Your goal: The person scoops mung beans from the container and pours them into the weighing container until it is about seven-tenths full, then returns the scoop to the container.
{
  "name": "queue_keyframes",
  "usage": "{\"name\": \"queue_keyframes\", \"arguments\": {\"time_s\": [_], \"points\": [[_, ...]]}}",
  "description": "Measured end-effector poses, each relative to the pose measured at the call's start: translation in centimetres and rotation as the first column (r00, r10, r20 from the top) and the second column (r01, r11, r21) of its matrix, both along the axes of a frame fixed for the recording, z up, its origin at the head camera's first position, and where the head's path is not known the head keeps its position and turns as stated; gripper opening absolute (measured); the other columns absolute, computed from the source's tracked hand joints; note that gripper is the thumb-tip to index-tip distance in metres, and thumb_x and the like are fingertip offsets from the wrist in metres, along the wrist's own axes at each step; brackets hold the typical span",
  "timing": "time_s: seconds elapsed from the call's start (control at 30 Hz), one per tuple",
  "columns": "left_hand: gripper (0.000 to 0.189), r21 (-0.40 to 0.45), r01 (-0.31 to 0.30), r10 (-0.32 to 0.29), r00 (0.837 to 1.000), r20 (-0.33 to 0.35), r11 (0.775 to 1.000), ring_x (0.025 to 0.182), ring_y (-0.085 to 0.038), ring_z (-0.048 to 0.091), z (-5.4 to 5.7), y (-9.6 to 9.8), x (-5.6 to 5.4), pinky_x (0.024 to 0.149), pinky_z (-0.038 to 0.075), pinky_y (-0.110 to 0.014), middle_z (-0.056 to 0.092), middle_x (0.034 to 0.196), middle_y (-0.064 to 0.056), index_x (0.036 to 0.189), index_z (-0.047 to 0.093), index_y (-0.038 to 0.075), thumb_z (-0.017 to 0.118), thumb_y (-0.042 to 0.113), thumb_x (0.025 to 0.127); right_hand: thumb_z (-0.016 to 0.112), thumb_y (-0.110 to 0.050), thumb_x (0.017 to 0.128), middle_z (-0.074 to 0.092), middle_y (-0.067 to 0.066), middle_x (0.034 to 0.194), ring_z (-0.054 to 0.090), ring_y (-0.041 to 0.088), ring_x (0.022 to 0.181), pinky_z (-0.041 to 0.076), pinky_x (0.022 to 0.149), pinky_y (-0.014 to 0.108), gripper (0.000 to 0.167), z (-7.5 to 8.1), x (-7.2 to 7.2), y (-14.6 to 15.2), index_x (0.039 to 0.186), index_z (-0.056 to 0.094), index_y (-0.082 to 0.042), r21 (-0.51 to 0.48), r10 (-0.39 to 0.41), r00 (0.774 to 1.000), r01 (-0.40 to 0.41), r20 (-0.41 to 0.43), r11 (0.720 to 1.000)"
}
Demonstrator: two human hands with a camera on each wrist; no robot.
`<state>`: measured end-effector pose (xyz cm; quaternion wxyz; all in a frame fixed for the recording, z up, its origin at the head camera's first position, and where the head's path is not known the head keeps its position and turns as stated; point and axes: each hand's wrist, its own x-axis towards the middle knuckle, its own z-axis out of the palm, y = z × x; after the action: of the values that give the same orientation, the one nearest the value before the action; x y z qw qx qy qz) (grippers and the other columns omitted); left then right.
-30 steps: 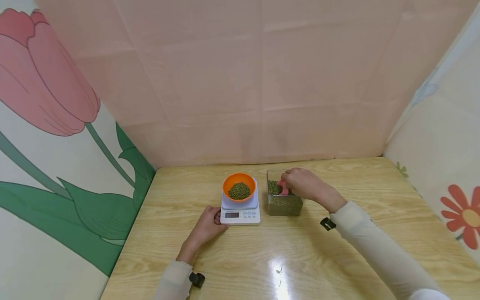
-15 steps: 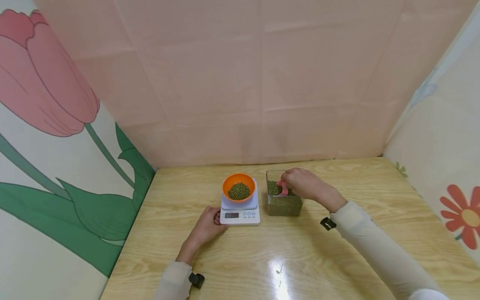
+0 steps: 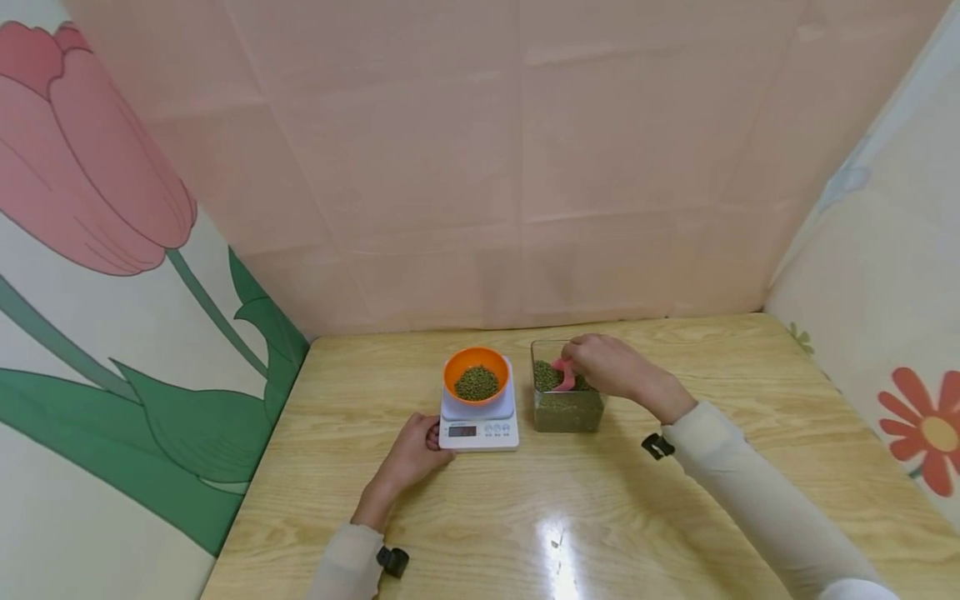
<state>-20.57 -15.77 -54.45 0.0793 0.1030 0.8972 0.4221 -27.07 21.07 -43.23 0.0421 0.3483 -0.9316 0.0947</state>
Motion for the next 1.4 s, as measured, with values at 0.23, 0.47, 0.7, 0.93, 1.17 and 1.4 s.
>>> {"name": "queue_keyframes", "arguments": {"time_s": [0.23, 0.47, 0.7, 0.93, 1.17, 1.4], "points": [[0.057, 0.000, 0.005, -0.005, 1.000, -0.012, 1.000, 0.092, -0.018, 0.052, 0.0, 0.0, 0.1, 0.073, 0.046, -0.020, 0.055, 0.108, -0.014, 0.133, 0.064, -0.012, 0.088, 0.005, 0.084, 0.072, 0.010, 0.094, 0.074, 0.003, 0.090, 0.072, 0.021, 0.083, 0.060, 0.070, 0.035, 0.021, 0.1, 0.2, 0.3, 0.091, 0.078, -0.010, -0.032, 0.027, 0.999, -0.028, -0.016, 0.999], [0.058, 0.028, 0.008, -0.007, 1.000, -0.009, 1.000, 0.091, -0.018, 0.052, 0.0, 0.0, 0.1, 0.073, 0.047, -0.020, 0.055, 0.108, -0.015, 0.134, 0.063, -0.013, 0.087, 0.003, 0.084, 0.072, 0.006, 0.096, 0.076, 0.005, 0.092, 0.074, 0.023, 0.086, 0.062, 0.074, 0.038, 0.016, 0.0, 0.3, 0.6, 0.092, 0.078, -0.008, -0.058, 0.029, 0.999, -0.030, -0.028, 0.998], [0.058, 0.009, 0.003, -0.003, 1.000, -0.012, 1.000, 0.091, -0.018, 0.052, 0.1, 0.1, 0.1, 0.073, 0.047, -0.019, 0.055, 0.108, -0.015, 0.134, 0.063, -0.013, 0.087, 0.004, 0.084, 0.072, -0.002, 0.099, 0.076, 0.010, 0.099, 0.075, 0.025, 0.089, 0.062, 0.078, 0.042, 0.008, 0.1, 0.4, 1.0, 0.105, 0.078, 0.000, -0.082, 0.016, 1.000, -0.017, -0.015, 0.996], [0.058, 0.004, 0.002, -0.002, 1.000, -0.013, 1.000, 0.091, -0.019, 0.052, 0.1, 0.1, 0.1, 0.073, 0.047, -0.020, 0.054, 0.107, -0.015, 0.134, 0.063, -0.013, 0.087, 0.004, 0.084, 0.071, -0.002, 0.100, 0.076, 0.013, 0.105, 0.075, 0.029, 0.095, 0.063, 0.082, 0.045, 0.013, 0.0, 0.5, 1.3, 0.111, 0.077, 0.002, -0.093, -0.002, 1.000, 0.002, 0.000, 0.996], [0.060, 0.002, 0.002, -0.002, 1.000, -0.015, 1.000, 0.092, -0.019, 0.051, 0.0, 0.1, 0.0, 0.073, 0.046, -0.020, 0.055, 0.108, -0.015, 0.134, 0.063, -0.013, 0.088, 0.005, 0.083, 0.071, -0.002, 0.100, 0.075, 0.011, 0.104, 0.075, 0.028, 0.096, 0.062, 0.083, 0.044, 0.011, 0.3, 0.8, 1.4, 0.109, 0.077, 0.000, -0.117, -0.013, 1.000, 0.014, 0.012, 0.993], [0.059, 0.011, 0.003, -0.003, 1.000, -0.017, 1.000, 0.091, -0.019, 0.052, -0.1, 0.1, 0.0, 0.073, 0.046, -0.020, 0.054, 0.107, -0.015, 0.134, 0.063, -0.013, 0.088, 0.004, 0.082, 0.071, -0.001, 0.100, 0.075, 0.011, 0.103, 0.074, 0.027, 0.094, 0.062, 0.082, 0.044, 0.010, 0.7, 1.1, 1.6, 0.109, 0.076, 0.000, -0.146, -0.008, 1.000, 0.010, 0.011, 0.989]]}}
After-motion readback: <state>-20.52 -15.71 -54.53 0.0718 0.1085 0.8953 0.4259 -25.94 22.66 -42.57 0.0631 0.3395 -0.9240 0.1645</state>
